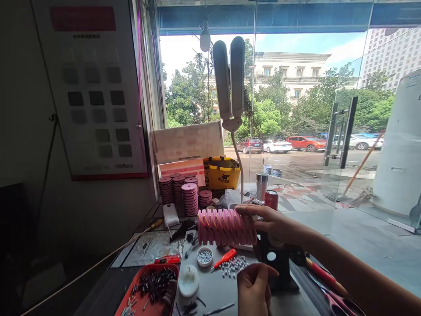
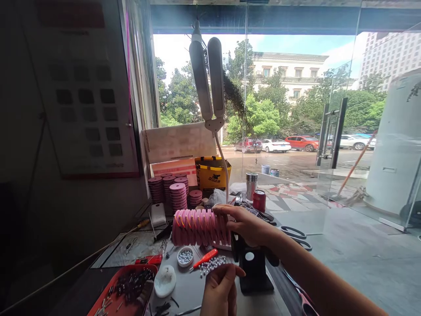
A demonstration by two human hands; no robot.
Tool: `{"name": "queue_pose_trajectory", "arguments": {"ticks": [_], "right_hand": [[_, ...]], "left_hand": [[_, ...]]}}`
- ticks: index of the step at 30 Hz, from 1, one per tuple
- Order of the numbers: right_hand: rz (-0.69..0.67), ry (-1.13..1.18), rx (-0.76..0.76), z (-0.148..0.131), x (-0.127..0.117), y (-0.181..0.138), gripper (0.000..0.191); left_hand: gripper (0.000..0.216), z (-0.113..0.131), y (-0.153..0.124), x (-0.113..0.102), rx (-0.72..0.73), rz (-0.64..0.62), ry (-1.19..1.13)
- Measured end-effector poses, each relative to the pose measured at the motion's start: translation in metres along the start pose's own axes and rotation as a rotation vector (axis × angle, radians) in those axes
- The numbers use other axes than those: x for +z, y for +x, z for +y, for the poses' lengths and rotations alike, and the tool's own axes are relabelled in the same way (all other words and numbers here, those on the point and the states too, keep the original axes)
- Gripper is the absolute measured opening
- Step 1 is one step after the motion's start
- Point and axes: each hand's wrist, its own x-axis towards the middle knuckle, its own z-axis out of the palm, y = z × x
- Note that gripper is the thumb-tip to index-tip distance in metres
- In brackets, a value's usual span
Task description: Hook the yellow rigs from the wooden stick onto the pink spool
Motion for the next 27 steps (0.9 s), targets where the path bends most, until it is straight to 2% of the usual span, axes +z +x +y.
{"name": "queue_pose_trajectory", "arguments": {"ticks": [8,15,19,22,27], "right_hand": [[-0.011,-0.008,0.043,0.0,0.004,0.005,0.057],[-0.043,0.124,0.076,0.003,0.002,0.01,0.06],[0.028,0.068,0.043,-0.001,0.01,0.01,0.056],[0.086,0.035,0.025,0.0,0.018,0.008,0.055],[0.082,0.023,0.041,0.002,0.02,0.006,0.057]], "left_hand": [[0.073,0.005,0.006,-0.002,0.06,0.081,0.049],[0.067,-0.001,0.008,-0.007,0.146,0.137,0.075],[0.065,-0.004,0.011,-0.015,0.206,0.176,0.087],[0.067,-0.003,0.005,-0.019,0.247,0.215,0.088],[0.067,0.0,-0.018,-0.023,0.245,0.381,0.033]]}}
